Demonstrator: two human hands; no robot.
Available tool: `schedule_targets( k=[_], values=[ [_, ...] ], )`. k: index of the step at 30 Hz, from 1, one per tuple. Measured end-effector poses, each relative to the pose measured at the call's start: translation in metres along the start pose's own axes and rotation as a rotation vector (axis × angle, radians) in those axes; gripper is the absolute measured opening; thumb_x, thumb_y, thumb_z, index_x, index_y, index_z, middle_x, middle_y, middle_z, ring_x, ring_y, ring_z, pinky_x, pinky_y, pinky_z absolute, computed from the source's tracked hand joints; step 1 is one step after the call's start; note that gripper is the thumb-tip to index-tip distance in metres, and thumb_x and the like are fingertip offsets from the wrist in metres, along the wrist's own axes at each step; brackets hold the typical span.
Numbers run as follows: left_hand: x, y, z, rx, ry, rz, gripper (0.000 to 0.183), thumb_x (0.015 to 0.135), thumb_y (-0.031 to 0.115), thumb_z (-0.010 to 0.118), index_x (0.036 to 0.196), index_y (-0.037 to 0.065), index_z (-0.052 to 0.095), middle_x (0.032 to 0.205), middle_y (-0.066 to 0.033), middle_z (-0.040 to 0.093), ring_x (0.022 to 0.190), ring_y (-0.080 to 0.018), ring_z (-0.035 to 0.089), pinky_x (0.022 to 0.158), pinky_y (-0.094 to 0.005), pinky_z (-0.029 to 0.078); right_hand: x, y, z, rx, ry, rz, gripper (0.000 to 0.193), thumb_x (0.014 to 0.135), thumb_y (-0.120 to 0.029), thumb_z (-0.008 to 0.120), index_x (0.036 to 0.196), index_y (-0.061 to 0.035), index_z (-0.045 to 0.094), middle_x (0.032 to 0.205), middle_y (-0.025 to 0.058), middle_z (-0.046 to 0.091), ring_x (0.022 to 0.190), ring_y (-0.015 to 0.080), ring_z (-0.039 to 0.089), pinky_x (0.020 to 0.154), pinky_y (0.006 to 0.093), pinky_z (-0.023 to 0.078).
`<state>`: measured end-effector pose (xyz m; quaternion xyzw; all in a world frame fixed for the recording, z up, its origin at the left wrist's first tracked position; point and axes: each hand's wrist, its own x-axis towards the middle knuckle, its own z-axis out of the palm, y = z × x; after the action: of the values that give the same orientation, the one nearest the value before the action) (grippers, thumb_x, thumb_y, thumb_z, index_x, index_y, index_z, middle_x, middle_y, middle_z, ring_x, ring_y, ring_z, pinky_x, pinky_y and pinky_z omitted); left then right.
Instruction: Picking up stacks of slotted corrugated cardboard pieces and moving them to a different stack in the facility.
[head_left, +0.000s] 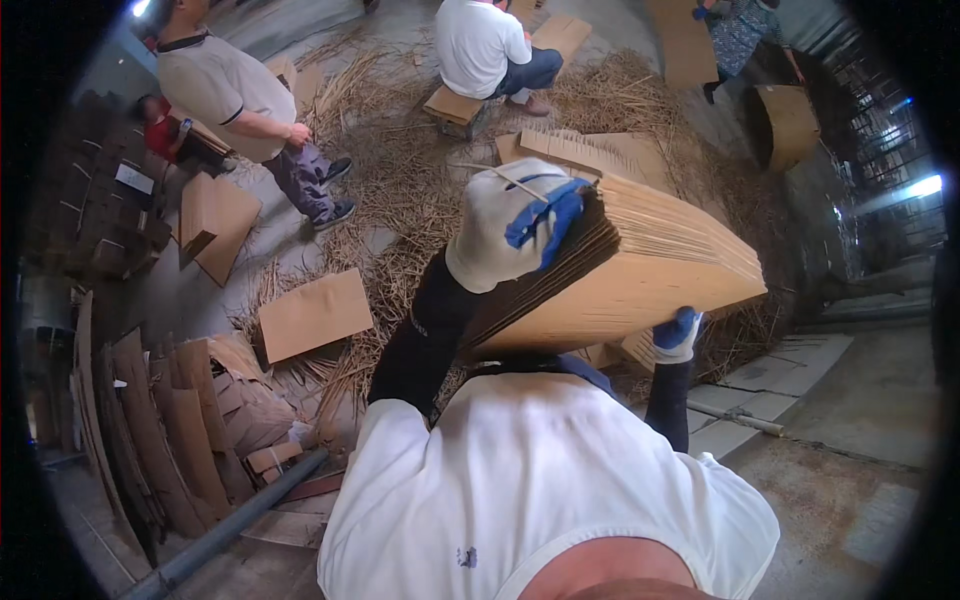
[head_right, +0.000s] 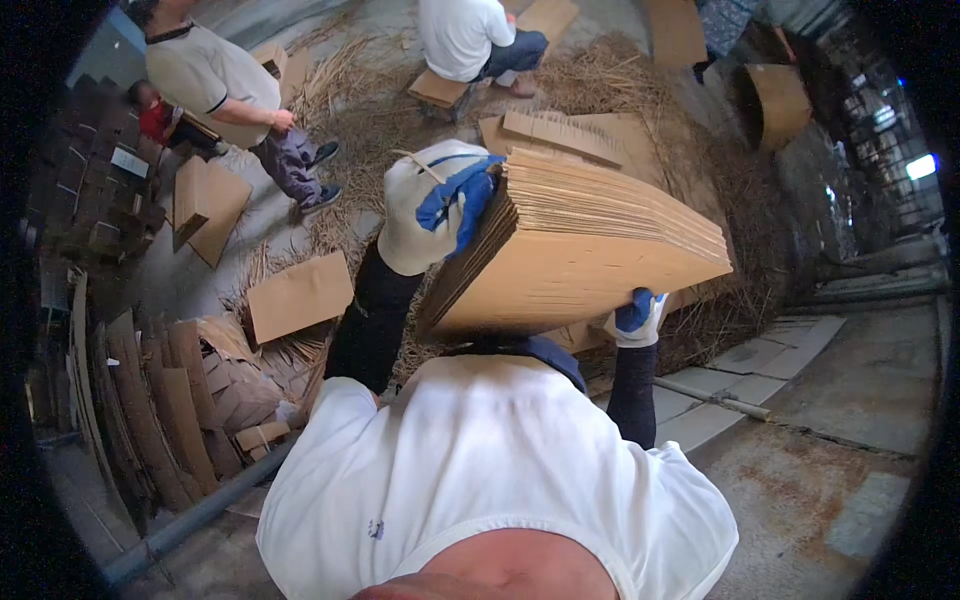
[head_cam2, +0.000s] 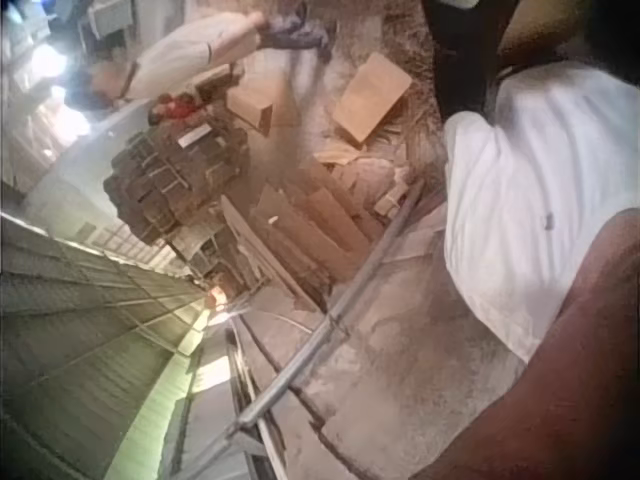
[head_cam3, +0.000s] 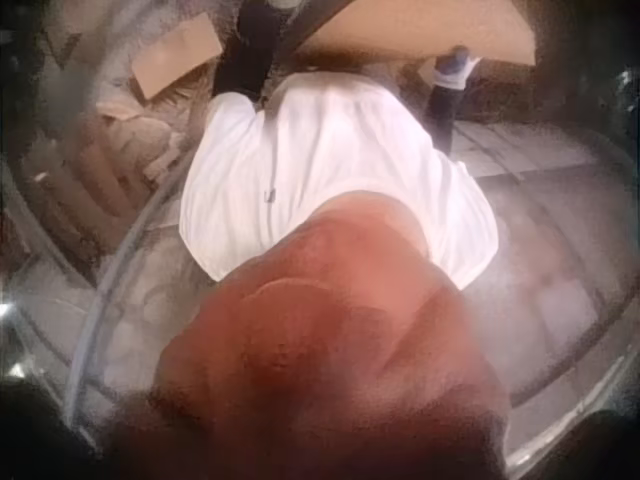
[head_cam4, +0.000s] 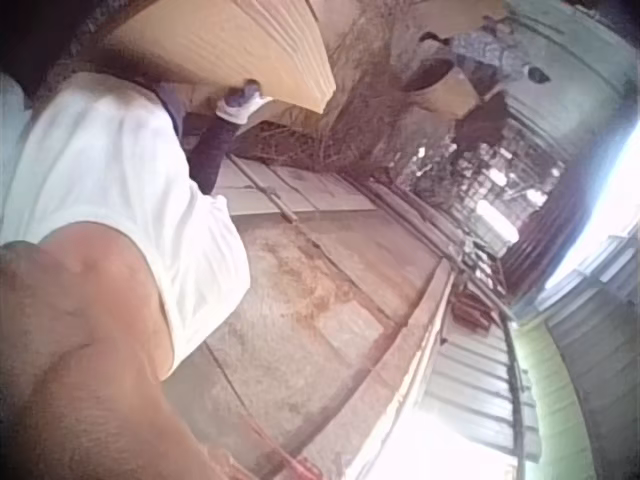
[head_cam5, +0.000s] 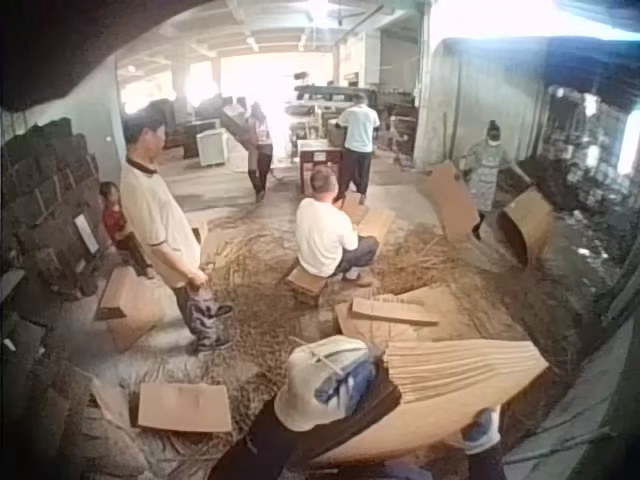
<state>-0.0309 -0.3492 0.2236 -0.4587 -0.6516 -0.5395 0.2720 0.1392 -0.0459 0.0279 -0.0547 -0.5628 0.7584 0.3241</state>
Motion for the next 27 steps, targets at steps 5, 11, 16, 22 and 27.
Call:
schedule_targets(
  k=[5,11,16,22,27],
  values=[
    [0.006,-0.007,-0.003,0.171,0.122,0.182,0.019,0.073,0.01,0.06,0.091,0.005,0.066,0.084,-0.0128,0.063,0.07,-0.0315,0.064,0.064,-0.0381,0.053,0.001,-0.003,-0.005,-0.004,-0.035,0.013,0.058,0.087,-0.023,0.063,0.135,-0.0056,0.036,0.126,0.0068,0.049,0.116,0.0185,0.049,0.1,0.0362,0.04],
    [-0.008,-0.026,-0.002,-0.5,0.482,-0.354,0.022,0.098,0.019,0.053,0.106,0.0,0.06,0.095,-0.0101,0.067,0.075,-0.0181,0.065,0.071,-0.0339,0.055,0.002,0.007,-0.028,-0.026,0.044,0.111,0.074,0.078,-0.029,0.072,0.138,-0.0084,0.033,0.129,0.0075,0.048,0.123,0.0236,0.046,0.106,0.0416,0.037],
    [-0.013,-0.034,0.018,-0.492,0.571,-0.534,0.037,0.099,0.02,0.052,0.13,0.0,0.045,0.112,-0.0134,0.063,0.098,-0.0223,0.064,0.088,-0.0351,0.052,0.012,-0.01,-0.027,-0.062,-0.011,0.052,0.067,0.082,-0.024,0.069,0.137,-0.0085,0.035,0.127,0.0063,0.049,0.12,0.0222,0.048,0.102,0.0394,0.04],
    [-0.132,-0.091,-0.018,-0.395,0.433,-0.796,0.029,0.096,0.02,0.055,0.117,0.0,0.058,0.124,-0.0132,0.058,0.108,-0.0239,0.06,0.094,-0.04,0.049,0.041,-0.021,-0.025,0.025,0.201,0.136,0.051,0.092,-0.018,0.056,0.137,-0.0086,0.034,0.128,0.0068,0.049,0.118,0.0198,0.048,0.102,0.0379,0.039],
    [-0.186,-0.073,-0.067,0.137,0.862,-0.871,0.023,0.091,0.016,0.061,0.103,-0.001,0.068,0.1,-0.0125,0.069,0.096,-0.0224,0.065,0.089,-0.035,0.049,0.071,-0.04,-0.078,0.094,0.158,-0.016,0.055,0.091,-0.018,0.059,0.14,-0.014,0.035,0.135,0.0093,0.049,0.122,0.0278,0.049,0.103,0.0487,0.041]
  ],
)
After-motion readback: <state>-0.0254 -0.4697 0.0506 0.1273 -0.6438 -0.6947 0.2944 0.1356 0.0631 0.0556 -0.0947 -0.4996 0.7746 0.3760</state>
